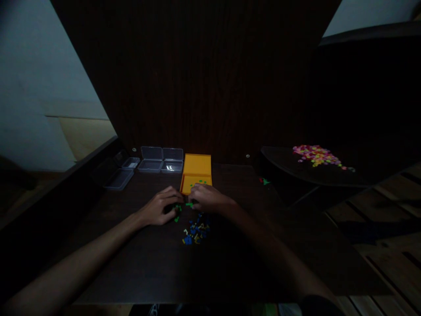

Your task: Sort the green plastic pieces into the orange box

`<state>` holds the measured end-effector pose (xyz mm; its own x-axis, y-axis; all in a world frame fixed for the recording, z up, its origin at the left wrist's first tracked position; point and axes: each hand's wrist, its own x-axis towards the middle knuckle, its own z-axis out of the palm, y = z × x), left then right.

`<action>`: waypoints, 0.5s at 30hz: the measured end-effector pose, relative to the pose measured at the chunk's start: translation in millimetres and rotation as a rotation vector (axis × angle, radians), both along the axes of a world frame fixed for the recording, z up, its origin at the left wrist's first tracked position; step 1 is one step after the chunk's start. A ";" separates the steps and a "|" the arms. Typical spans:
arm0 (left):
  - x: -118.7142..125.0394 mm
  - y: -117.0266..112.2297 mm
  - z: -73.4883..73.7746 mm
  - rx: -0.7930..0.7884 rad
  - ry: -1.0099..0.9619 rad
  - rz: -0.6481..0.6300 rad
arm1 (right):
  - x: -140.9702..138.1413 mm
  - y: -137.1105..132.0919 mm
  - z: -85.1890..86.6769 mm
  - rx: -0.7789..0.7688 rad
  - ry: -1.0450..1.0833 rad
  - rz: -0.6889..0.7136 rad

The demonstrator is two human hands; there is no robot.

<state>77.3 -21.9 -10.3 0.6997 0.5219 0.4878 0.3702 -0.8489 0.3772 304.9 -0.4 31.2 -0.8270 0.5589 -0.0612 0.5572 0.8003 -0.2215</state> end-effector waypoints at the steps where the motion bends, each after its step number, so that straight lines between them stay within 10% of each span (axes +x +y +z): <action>1: -0.1 -0.4 0.8 0.000 0.010 -0.017 | -0.2 -0.1 -0.1 -0.002 -0.003 -0.007; 15: 1.0 -6.0 3.6 0.042 0.214 -0.047 | -4.5 -4.6 7.0 -0.014 -0.090 -0.153</action>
<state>78.2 -27.9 -6.7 0.8129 0.4683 0.3463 0.3973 -0.8806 0.2583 300.4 -5.1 38.2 -0.7235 0.6761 -0.1397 0.6900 0.7020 -0.1763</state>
